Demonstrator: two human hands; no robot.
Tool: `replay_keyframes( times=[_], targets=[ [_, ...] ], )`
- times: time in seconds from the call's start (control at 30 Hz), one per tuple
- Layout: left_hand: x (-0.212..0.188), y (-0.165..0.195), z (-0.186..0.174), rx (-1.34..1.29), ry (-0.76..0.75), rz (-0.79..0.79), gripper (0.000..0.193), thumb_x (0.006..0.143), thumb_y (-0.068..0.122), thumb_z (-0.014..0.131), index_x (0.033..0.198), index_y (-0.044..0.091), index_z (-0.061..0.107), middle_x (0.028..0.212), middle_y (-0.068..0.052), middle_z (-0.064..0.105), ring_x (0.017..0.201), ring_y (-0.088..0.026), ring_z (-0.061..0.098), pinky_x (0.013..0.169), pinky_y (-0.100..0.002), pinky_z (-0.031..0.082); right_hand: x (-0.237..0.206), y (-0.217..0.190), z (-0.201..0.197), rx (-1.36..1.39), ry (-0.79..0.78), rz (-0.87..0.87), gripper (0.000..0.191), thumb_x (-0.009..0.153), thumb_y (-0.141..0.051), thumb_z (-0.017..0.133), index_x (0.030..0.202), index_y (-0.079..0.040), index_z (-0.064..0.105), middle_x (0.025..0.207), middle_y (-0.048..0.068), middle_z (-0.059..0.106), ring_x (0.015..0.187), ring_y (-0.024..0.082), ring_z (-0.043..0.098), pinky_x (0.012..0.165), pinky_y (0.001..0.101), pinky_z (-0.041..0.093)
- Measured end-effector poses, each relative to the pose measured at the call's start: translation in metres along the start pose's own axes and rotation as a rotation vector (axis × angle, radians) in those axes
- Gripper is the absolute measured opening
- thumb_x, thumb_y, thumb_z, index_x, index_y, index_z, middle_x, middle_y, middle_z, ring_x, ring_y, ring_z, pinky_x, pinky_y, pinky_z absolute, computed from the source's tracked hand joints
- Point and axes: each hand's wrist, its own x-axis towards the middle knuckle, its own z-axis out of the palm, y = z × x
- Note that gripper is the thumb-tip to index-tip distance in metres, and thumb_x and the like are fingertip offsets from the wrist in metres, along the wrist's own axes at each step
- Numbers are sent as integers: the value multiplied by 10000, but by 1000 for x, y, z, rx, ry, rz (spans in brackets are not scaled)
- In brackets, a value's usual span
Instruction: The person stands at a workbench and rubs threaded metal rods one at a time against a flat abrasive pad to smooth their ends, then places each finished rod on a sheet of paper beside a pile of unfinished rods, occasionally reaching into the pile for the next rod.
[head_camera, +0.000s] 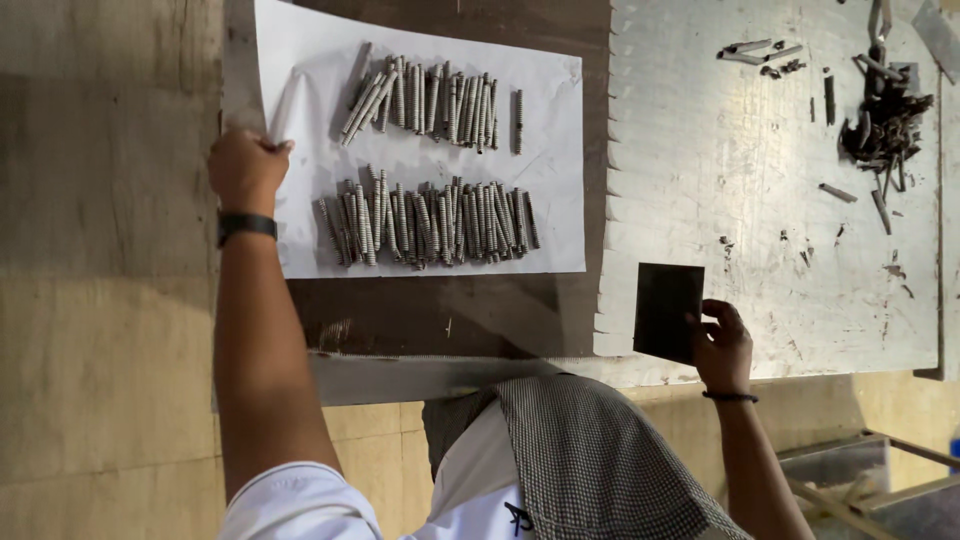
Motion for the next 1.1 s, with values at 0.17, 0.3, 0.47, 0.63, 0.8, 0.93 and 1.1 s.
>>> replay_keyframes(
  times=[0.17,0.3,0.47,0.63,0.8,0.93,1.1],
  targets=[
    [-10,-5,5,31,83,116,377,761,404,931,905,90,782,886,-155,755,820,-360,731,752,-456,573,1,-1,-3,238,-36,95,174,992,-19,642,1149,-31,569,1021,60,679,831,108,621,681,270,506],
    [-15,-5,5,35,128,98,196,844,335,883,895,155,824,894,-132,764,808,-360,723,716,-474,574,-6,4,-13,585,21,383,142,980,-50,615,1107,-94,571,976,31,675,829,151,645,685,338,545],
    [-18,1,4,-10,167,136,73,879,202,837,905,137,814,886,-106,772,797,-306,743,709,-439,580,-27,23,-37,962,20,430,162,985,-36,597,1117,-128,590,999,33,678,884,200,667,725,391,554],
    [-19,12,7,-149,341,184,30,915,82,771,940,73,758,924,-129,776,845,-289,763,739,-420,591,-57,39,-49,1022,9,360,165,1030,-65,629,1189,-112,625,1028,53,684,873,224,662,675,390,533],
    [-27,18,5,-122,471,233,98,913,0,702,997,51,696,977,-144,760,876,-339,740,753,-463,559,-80,35,-45,809,195,385,372,924,-27,708,1284,-62,619,1164,43,713,1048,172,698,889,333,591],
    [-31,21,1,-93,508,244,98,922,-14,672,1003,39,689,1009,-164,742,888,-355,733,761,-483,551,-93,28,-43,519,200,265,344,903,-19,774,1228,-7,663,1120,61,731,987,144,688,864,306,586],
    [-17,27,-10,-181,361,68,118,1010,119,679,1105,56,707,1151,-162,719,1045,-315,748,916,-426,589,-91,21,-31,-24,117,165,274,919,-68,779,1149,32,669,1002,112,740,875,198,690,781,353,575]
  ],
)
